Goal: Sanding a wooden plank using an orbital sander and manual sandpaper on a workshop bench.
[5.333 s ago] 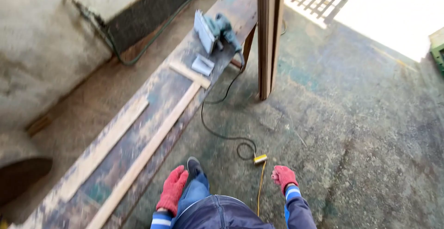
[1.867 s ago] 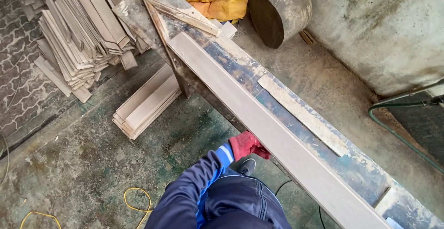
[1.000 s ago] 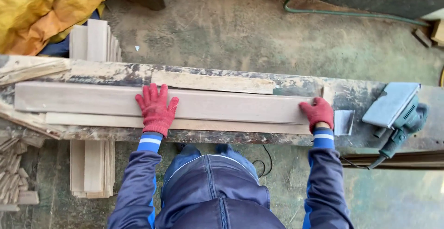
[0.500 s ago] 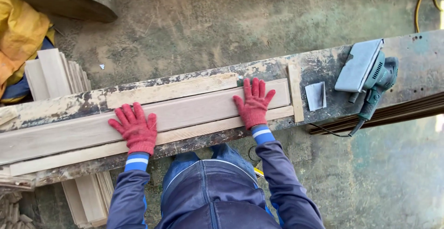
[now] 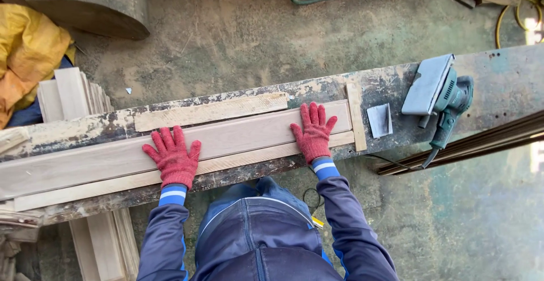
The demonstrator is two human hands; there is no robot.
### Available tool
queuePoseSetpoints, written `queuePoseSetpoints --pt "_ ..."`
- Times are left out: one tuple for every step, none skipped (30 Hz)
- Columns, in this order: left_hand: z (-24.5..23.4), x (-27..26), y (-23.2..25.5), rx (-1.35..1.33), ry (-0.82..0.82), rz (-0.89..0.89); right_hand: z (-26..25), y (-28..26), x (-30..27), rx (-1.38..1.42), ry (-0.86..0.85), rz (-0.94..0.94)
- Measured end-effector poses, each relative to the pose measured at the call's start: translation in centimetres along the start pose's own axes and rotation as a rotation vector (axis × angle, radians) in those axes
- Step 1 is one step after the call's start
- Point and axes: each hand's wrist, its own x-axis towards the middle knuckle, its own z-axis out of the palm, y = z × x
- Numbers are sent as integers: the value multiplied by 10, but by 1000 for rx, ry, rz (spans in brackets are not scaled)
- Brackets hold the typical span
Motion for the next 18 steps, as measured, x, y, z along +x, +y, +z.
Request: queuePoseSetpoints --pt "0 0 -3 3 9 15 -1 -2 -1 3 8 15" --pt "-1 0 -5 -27 -16 12 -2 -3 -1 23 -47 28" --pt "-1 2 -2 -62 -42 16 -6 1 0 36 -100 47" --pt "2 3 -4 -66 -35 36 -1 8 -10 33 -91 67" --pt "6 4 -5 -36 -34 24 5 16 -18 241 -91 84" --pt "11 6 -6 -7 -33 12 11 23 -25 449 -88 98" --pt "11 7 -7 -7 -35 23 13 36 -36 447 -86 109" --pt "11 9 -8 8 -19 29 17 49 -45 648 49 177" --pt "14 5 -9 22 -10 24 20 63 -55 843 178 235" --pt "14 4 -7 19 -19 24 7 83 -66 837 171 237" --pt "13 4 -8 22 -6 22 -6 103 -71 879 271 340" --pt "12 4 -7 26 6 20 -19 123 -74 920 371 445" --pt "16 4 -8 27 1 0 -16 165 -76 924 356 430" --pt "20 4 -7 13 11 1 -12 208 -75 854 504 460" --pt "23 6 -7 1 24 3 -8 250 -72 786 653 488" --pt "25 1 -1 6 22 -18 -9 290 -82 797 640 474" --pt "26 -1 6 35 47 -68 -11 330 -77 739 620 566" --pt "26 -3 12 64 70 -118 -14 370 -70 678 599 655"
